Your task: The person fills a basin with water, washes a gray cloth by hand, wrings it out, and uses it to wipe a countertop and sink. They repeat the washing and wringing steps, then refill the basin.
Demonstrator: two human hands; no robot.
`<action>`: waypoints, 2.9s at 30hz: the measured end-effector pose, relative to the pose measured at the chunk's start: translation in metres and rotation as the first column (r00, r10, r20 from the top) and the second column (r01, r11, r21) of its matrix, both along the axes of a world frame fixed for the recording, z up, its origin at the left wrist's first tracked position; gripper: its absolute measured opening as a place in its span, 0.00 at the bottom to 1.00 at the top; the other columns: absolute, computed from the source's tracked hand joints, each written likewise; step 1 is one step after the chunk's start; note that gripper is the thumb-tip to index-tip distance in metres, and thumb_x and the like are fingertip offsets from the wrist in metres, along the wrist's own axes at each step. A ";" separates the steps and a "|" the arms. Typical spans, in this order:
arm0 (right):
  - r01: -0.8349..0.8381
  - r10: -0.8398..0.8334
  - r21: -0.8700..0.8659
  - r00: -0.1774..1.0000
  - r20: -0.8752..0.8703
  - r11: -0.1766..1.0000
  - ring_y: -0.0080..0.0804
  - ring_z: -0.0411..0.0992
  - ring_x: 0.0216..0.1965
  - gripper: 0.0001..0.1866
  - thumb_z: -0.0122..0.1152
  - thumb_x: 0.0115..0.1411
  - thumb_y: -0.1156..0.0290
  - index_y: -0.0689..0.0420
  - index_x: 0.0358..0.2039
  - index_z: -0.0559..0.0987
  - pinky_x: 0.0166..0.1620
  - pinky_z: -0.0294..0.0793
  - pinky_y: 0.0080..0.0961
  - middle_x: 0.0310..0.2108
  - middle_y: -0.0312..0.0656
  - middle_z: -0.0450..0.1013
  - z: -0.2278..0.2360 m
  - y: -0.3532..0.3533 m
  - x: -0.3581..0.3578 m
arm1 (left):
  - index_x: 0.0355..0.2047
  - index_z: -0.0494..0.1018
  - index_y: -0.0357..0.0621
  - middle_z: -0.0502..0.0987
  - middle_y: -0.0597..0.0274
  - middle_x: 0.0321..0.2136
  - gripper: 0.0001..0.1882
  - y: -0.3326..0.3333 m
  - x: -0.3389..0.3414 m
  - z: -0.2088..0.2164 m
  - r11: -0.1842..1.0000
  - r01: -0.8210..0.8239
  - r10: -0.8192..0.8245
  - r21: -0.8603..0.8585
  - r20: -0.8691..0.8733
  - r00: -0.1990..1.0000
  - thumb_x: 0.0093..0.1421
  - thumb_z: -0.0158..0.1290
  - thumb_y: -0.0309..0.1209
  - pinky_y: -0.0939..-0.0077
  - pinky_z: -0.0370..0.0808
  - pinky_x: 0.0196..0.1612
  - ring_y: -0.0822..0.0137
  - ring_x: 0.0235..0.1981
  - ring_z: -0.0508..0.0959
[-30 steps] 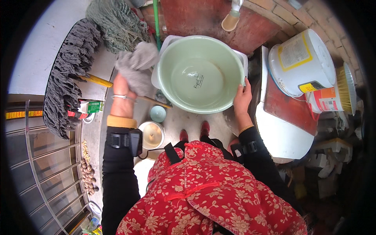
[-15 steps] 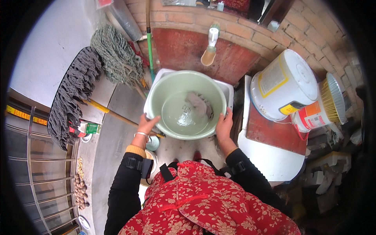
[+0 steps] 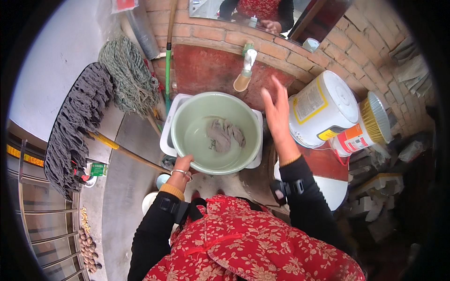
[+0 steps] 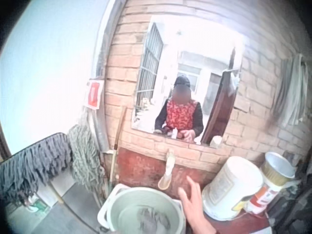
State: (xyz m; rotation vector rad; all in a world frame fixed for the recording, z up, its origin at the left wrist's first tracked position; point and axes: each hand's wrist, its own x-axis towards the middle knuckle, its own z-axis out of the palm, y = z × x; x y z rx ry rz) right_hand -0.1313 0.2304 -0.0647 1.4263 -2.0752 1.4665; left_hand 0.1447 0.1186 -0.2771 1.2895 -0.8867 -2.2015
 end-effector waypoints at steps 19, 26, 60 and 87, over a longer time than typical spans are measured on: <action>-0.076 0.194 -0.200 0.709 0.678 0.977 0.28 0.75 0.44 0.19 0.55 0.67 0.60 0.62 0.49 0.76 0.49 0.72 0.24 0.43 0.40 0.76 0.033 -0.081 -0.035 | 0.61 0.51 0.48 0.68 0.46 0.52 0.32 0.001 -0.022 0.031 0.996 0.042 -0.041 0.083 -0.017 0.999 0.56 0.47 0.25 0.48 0.85 0.36 0.47 0.45 0.78; -0.074 0.195 -0.193 0.642 0.741 0.978 0.30 0.73 0.46 0.20 0.57 0.65 0.57 0.59 0.50 0.75 0.51 0.71 0.27 0.47 0.41 0.75 0.036 -0.086 -0.045 | 0.63 0.41 0.52 0.65 0.42 0.52 0.39 -0.003 -0.023 0.019 0.991 0.081 -0.070 0.105 -0.100 0.993 0.56 0.49 0.24 0.54 0.86 0.29 0.46 0.42 0.80; 0.019 -0.358 0.371 0.310 0.881 0.928 0.25 0.74 0.34 0.15 0.54 0.64 0.69 0.57 0.51 0.74 0.40 0.74 0.21 0.38 0.39 0.76 -0.139 0.154 0.114 | 0.60 0.47 0.44 0.69 0.42 0.49 0.34 0.000 -0.022 0.033 0.998 0.056 -0.057 0.040 0.031 0.998 0.55 0.47 0.24 0.54 0.86 0.30 0.45 0.39 0.81; 0.002 -0.608 0.626 -0.239 0.757 0.780 0.27 0.76 0.26 0.14 0.56 0.61 0.59 0.55 0.39 0.78 0.28 0.75 0.24 0.29 0.37 0.76 -0.344 0.502 0.249 | 0.54 0.53 0.22 0.65 0.28 0.52 0.29 -0.024 -0.016 0.016 0.965 0.263 -0.263 -0.010 -0.029 0.964 0.54 0.43 0.27 0.39 0.79 0.49 0.28 0.50 0.71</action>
